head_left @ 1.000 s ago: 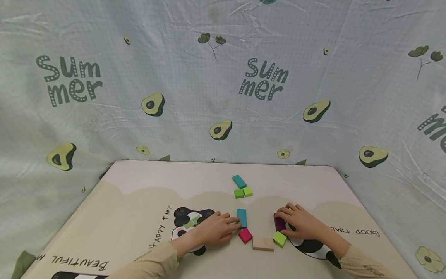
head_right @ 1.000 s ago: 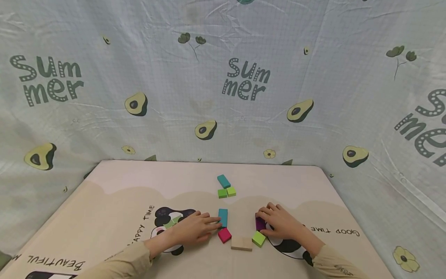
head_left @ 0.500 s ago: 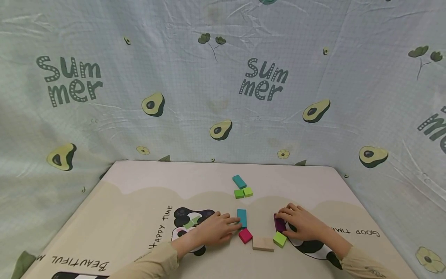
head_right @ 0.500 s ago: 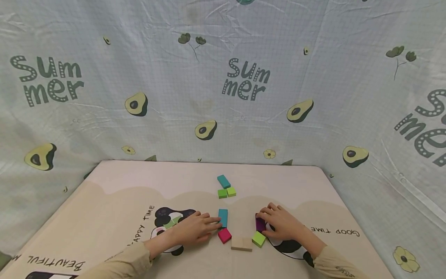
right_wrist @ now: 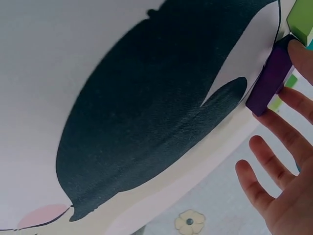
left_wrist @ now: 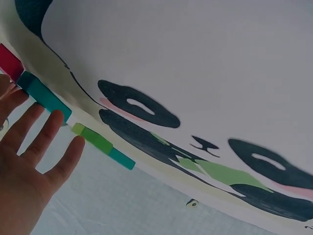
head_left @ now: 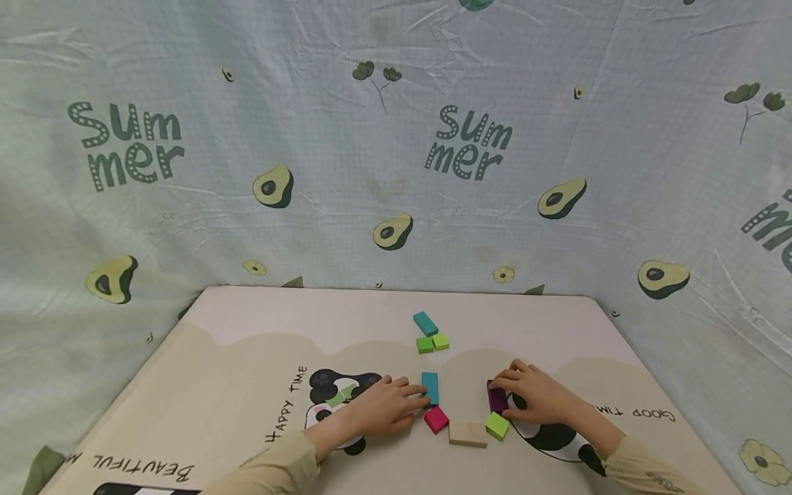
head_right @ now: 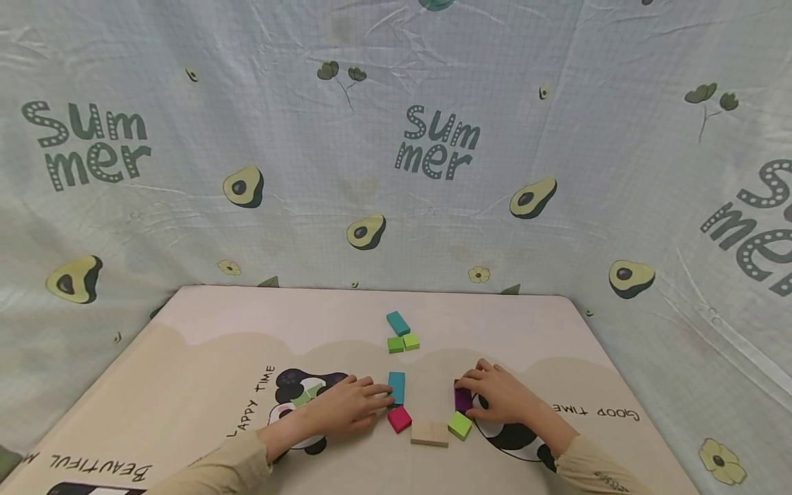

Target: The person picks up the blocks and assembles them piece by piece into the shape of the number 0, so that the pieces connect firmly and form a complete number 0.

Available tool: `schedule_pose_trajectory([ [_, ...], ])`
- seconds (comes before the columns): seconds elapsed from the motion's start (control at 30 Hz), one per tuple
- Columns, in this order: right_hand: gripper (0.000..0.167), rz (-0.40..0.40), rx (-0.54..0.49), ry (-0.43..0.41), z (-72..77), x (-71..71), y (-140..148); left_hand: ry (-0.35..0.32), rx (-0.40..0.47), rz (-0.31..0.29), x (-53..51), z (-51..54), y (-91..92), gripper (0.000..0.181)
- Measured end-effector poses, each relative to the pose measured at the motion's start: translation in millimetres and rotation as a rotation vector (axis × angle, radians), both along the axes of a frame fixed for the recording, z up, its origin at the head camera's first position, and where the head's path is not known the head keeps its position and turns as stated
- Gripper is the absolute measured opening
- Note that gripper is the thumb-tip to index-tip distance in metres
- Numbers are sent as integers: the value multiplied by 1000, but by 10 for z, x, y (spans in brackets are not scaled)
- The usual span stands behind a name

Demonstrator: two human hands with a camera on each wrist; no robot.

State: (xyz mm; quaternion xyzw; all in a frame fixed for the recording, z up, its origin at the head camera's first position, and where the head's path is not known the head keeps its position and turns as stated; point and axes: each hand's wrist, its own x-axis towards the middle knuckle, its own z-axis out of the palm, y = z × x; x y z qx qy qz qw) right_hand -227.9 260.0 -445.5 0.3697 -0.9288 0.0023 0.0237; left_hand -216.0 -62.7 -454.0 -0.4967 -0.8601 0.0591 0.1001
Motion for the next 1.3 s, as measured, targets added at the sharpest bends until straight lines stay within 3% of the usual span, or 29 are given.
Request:
schedule_pose_trajectory([
  [0.13,42,4,2,-1,18,-5,-8,3,6,-5,-16,2,16,35],
  [0.47,36,103,-15,92,4,-22,6,62,36,-39,-81,27,53,27],
  [0.6,35,100,-20,86,3,-21,7,117,48,-35,-136,70,49,26],
  [0.87,35,69,-7,39,12,-2,7,130,160,13,-380,114,26,29],
  [0.97,34,62,-13,26,17,7,10,137,222,18,-494,100,29,28],
  [1.0,34,60,-14,24,18,9,10,142,248,11,-576,39,31,28],
  [1.2,35,45,-7,15,19,4,-3,65,291,105,-742,21,118,27],
  [1.23,35,41,-4,10,21,1,-7,47,281,137,-716,75,141,28],
  [1.3,35,34,2,2,24,-4,-13,43,270,168,-753,69,180,29],
])
